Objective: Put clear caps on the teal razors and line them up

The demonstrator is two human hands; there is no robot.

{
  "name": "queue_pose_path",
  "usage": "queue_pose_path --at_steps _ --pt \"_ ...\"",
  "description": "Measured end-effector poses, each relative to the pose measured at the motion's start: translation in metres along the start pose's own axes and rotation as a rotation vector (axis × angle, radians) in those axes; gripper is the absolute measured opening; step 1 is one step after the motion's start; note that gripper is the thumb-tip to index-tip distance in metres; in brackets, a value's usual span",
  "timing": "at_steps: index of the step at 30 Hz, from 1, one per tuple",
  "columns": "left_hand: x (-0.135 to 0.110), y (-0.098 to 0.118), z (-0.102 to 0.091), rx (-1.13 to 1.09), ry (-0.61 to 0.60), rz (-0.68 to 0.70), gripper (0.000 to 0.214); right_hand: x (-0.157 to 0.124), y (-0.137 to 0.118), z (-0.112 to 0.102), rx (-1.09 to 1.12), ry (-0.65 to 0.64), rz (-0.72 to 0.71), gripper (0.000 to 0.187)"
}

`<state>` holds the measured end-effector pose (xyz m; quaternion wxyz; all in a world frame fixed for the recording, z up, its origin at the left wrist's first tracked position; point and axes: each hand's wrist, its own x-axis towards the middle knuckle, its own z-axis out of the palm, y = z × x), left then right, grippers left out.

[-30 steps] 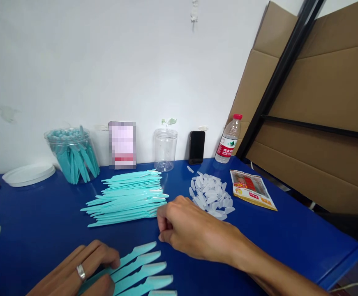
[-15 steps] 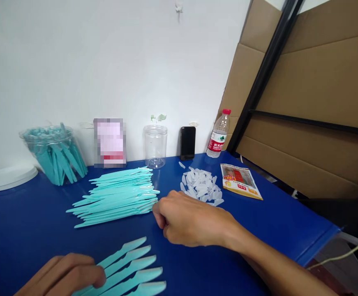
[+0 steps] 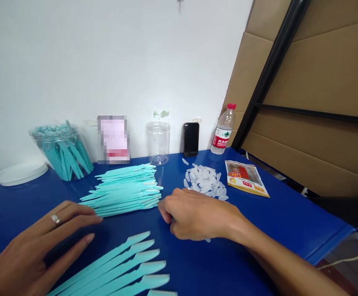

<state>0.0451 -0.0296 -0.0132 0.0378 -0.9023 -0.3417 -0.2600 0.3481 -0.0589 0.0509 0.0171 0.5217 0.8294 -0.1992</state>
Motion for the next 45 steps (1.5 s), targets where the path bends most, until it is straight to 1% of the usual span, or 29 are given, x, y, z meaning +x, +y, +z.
queue_pose_path --at_steps 3,6,9,12,15,19,21,23,24,29,31,33,41,45 --pt "0.002 -0.014 0.004 0.084 -0.073 0.029 0.040 0.001 -0.002 -0.001 -0.006 -0.011 0.003 0.024" --pt "0.002 -0.017 0.005 0.101 -0.115 0.053 0.043 0.002 -0.004 -0.001 -0.007 -0.023 0.015 0.024" --pt "0.002 -0.014 0.005 0.075 -0.103 0.058 0.037 0.002 -0.005 0.000 -0.007 -0.024 0.019 0.025" --pt "0.003 -0.014 0.005 0.053 -0.095 0.024 0.029 0.003 -0.003 0.002 -0.014 -0.014 0.009 0.024" --pt "0.005 -0.017 0.004 0.034 -0.116 -0.010 0.022 0.005 0.000 0.004 -0.014 0.001 -0.012 0.022" --pt "0.008 -0.017 0.002 0.008 -0.159 -0.027 0.024 0.008 0.004 0.007 -0.001 0.054 -0.007 0.021" --pt "0.008 -0.015 0.002 0.001 -0.172 -0.030 0.025 0.010 0.005 0.006 0.037 0.100 -0.002 0.021" --pt "0.007 -0.014 0.002 -0.003 -0.176 -0.035 0.022 0.010 0.005 0.003 0.093 0.136 -0.004 0.020" --pt "0.006 -0.013 0.003 -0.007 -0.171 -0.037 0.020 0.010 0.004 0.001 0.123 0.134 -0.016 0.020" --pt "0.001 -0.012 0.006 -0.016 -0.138 -0.045 0.014 0.006 -0.002 -0.004 0.235 -0.029 -0.146 0.031" --pt "0.000 -0.012 0.008 0.001 -0.111 -0.034 0.017 0.005 -0.005 -0.003 0.234 -0.061 -0.142 0.035" --pt "0.000 -0.012 0.009 0.018 -0.084 -0.025 0.019 0.006 -0.006 -0.002 0.216 -0.066 -0.122 0.037" --pt "0.003 -0.010 0.005 0.008 -0.125 -0.030 0.017 0.008 0.000 0.002 0.091 0.082 -0.107 0.043" --pt "0.002 -0.010 0.004 0.001 -0.136 -0.045 0.017 0.010 0.004 0.004 0.016 0.125 -0.082 0.036"
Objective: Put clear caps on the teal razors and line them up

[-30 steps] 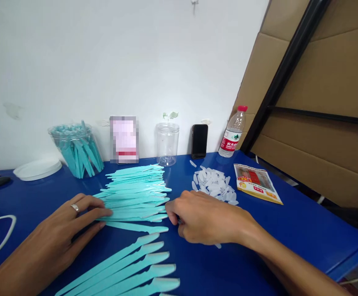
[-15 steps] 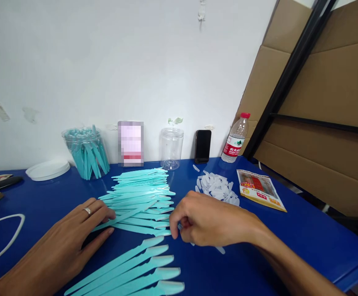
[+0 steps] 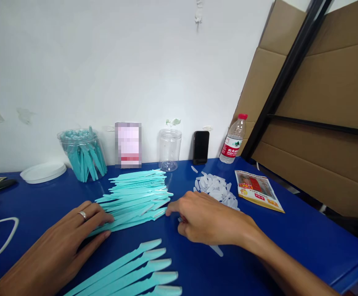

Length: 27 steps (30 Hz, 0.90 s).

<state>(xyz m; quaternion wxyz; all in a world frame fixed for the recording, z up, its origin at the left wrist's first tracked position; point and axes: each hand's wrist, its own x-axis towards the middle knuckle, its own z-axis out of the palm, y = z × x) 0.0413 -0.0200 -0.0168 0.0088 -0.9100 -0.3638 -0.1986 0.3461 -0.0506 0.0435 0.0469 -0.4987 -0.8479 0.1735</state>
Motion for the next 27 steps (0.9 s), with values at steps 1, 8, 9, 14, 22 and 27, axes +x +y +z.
queue_pose_path --at_steps 1,8,9,14,22,27 --pt "0.000 0.000 0.000 -0.006 -0.004 0.001 0.018 0.000 0.000 0.000 -0.011 -0.001 0.007 0.034" --pt "0.003 0.003 -0.001 -0.011 -0.001 0.005 0.022 -0.001 -0.004 -0.005 0.041 -0.006 0.056 0.022" --pt "0.003 0.003 -0.001 -0.007 0.007 0.009 0.022 -0.001 -0.006 -0.007 0.068 0.008 0.060 0.021" --pt "0.002 0.004 0.002 0.045 0.039 0.010 0.018 0.005 -0.008 -0.008 0.273 0.192 0.082 0.026" --pt "0.003 0.010 -0.010 -0.038 0.104 -0.083 0.022 0.016 -0.002 -0.008 0.758 0.478 0.101 0.015" --pt "-0.002 0.017 -0.015 -0.307 0.073 -0.266 0.023 0.018 -0.014 -0.006 1.095 0.502 0.109 0.026"
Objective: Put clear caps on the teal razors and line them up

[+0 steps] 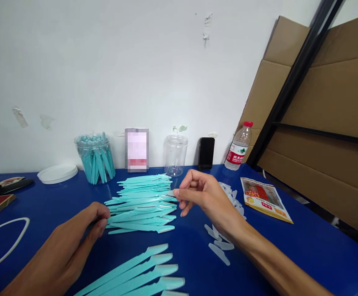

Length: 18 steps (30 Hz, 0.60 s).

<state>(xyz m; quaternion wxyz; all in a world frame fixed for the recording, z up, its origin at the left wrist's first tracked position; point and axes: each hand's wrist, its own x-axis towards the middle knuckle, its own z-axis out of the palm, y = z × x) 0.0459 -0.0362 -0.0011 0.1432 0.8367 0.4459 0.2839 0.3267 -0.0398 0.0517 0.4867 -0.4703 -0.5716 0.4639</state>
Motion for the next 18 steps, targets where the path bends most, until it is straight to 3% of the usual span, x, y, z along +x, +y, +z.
queue_pose_path --at_steps 11,18 --pt "-0.002 0.003 0.002 -0.030 -0.005 -0.080 0.025 -0.001 0.024 0.016 0.124 -0.132 0.127 0.020" --pt "0.001 0.005 0.003 -0.026 0.007 -0.062 0.027 -0.003 0.022 0.019 0.147 -0.137 0.162 0.015"
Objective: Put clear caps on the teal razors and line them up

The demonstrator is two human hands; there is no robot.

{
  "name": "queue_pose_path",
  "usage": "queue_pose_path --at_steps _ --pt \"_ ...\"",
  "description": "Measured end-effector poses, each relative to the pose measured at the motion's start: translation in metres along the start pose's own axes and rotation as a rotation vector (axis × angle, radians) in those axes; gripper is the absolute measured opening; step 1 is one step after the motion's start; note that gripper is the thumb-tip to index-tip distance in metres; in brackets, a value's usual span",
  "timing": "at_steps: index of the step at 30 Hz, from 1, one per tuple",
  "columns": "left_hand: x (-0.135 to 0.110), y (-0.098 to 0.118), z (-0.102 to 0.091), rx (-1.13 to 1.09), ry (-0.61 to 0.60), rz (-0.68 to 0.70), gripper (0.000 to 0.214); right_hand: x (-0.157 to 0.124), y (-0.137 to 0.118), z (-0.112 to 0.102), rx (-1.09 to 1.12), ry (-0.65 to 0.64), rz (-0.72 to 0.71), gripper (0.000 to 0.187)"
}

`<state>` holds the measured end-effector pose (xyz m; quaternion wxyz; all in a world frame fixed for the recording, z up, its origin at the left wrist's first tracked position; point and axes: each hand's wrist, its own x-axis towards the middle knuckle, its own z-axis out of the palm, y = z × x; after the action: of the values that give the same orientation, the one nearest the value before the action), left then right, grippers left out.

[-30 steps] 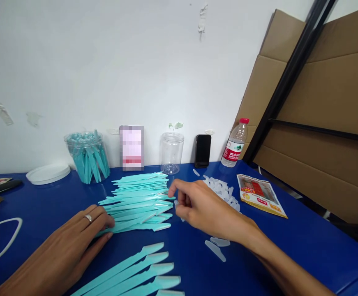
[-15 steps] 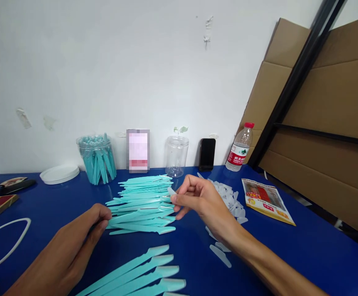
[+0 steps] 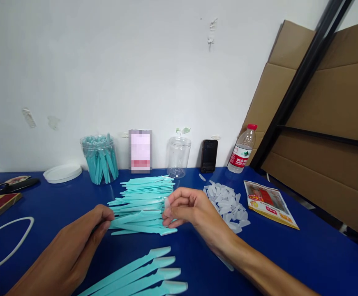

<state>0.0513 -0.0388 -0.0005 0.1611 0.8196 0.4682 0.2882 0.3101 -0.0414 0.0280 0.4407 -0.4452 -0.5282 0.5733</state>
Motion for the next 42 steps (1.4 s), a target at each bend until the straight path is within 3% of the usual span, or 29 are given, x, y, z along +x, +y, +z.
queue_pose_path --at_steps 6,13,20,28,34,42 --pt "-0.003 -0.004 0.003 -0.005 -0.008 0.024 0.027 0.002 -0.001 -0.005 0.101 0.125 -0.044 0.007" --pt "-0.006 -0.016 0.008 -0.011 -0.029 0.019 0.021 0.002 0.004 -0.007 0.174 0.021 0.005 0.007" --pt "-0.004 -0.014 0.007 0.000 0.027 0.061 0.020 0.003 0.004 -0.005 0.166 0.016 0.005 0.019" --pt "-0.004 -0.009 0.005 -0.027 0.010 0.028 0.023 0.003 0.006 -0.005 0.229 -0.007 -0.004 0.010" --pt "-0.003 -0.010 0.005 -0.022 0.006 -0.010 0.022 0.001 0.003 -0.003 0.161 0.036 -0.008 0.019" --pt "-0.003 -0.014 0.006 0.005 0.004 0.024 0.020 0.000 0.002 0.000 0.059 0.011 -0.005 0.010"
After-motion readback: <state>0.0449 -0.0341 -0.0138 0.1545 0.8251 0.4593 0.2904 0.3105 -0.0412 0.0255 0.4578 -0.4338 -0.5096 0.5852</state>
